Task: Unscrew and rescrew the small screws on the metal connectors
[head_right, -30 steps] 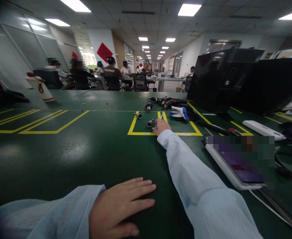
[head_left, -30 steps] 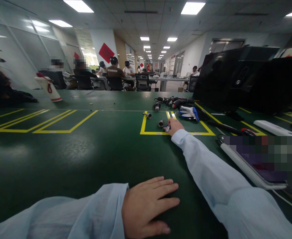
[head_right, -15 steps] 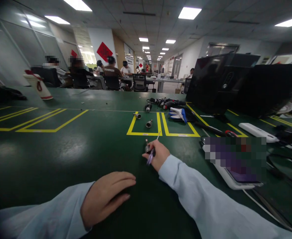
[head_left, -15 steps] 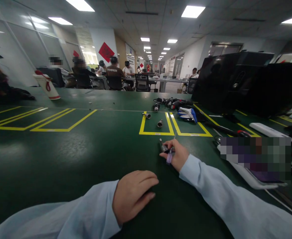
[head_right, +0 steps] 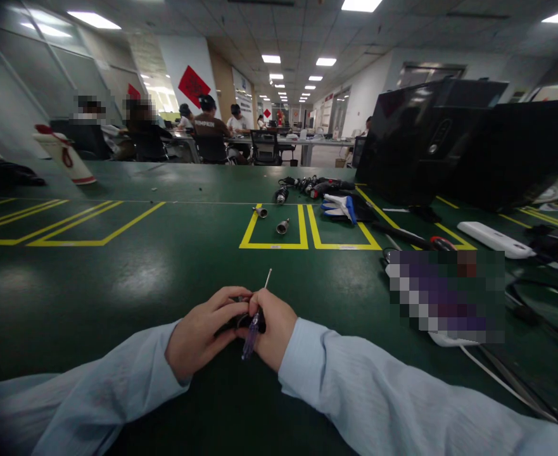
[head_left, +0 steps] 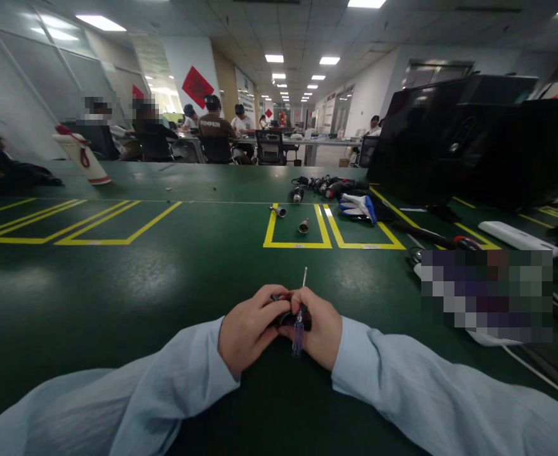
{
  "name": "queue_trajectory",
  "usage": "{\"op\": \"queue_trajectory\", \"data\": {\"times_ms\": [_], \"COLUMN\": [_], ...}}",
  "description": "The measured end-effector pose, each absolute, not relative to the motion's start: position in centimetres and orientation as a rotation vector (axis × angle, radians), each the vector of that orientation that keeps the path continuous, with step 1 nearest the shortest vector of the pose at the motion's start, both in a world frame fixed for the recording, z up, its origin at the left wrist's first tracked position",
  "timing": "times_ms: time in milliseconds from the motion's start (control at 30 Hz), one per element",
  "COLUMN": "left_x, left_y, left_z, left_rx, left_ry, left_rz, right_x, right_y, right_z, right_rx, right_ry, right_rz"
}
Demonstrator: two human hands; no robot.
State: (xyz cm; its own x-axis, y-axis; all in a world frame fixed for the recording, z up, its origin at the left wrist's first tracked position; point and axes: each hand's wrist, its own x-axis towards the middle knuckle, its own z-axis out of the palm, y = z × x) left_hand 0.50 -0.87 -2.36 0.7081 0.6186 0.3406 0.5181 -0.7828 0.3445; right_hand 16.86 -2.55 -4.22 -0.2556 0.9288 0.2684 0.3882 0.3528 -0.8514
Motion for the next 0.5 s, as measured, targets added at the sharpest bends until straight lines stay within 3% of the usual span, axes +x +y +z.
{"op": "queue_trajectory", "data": {"times_ms": [500], "left_x": [-0.3], "left_y": [1.5], "left_z": [-3.0], "left_rx": [3.441], "left_ry": [0.725], "left_rz": [0.692], "right_x": [17.3], "right_y": [-2.4], "right_z": [-4.3], "right_rx": [-1.179], "right_ry": [-1.918], "right_rz": [0.719]}}
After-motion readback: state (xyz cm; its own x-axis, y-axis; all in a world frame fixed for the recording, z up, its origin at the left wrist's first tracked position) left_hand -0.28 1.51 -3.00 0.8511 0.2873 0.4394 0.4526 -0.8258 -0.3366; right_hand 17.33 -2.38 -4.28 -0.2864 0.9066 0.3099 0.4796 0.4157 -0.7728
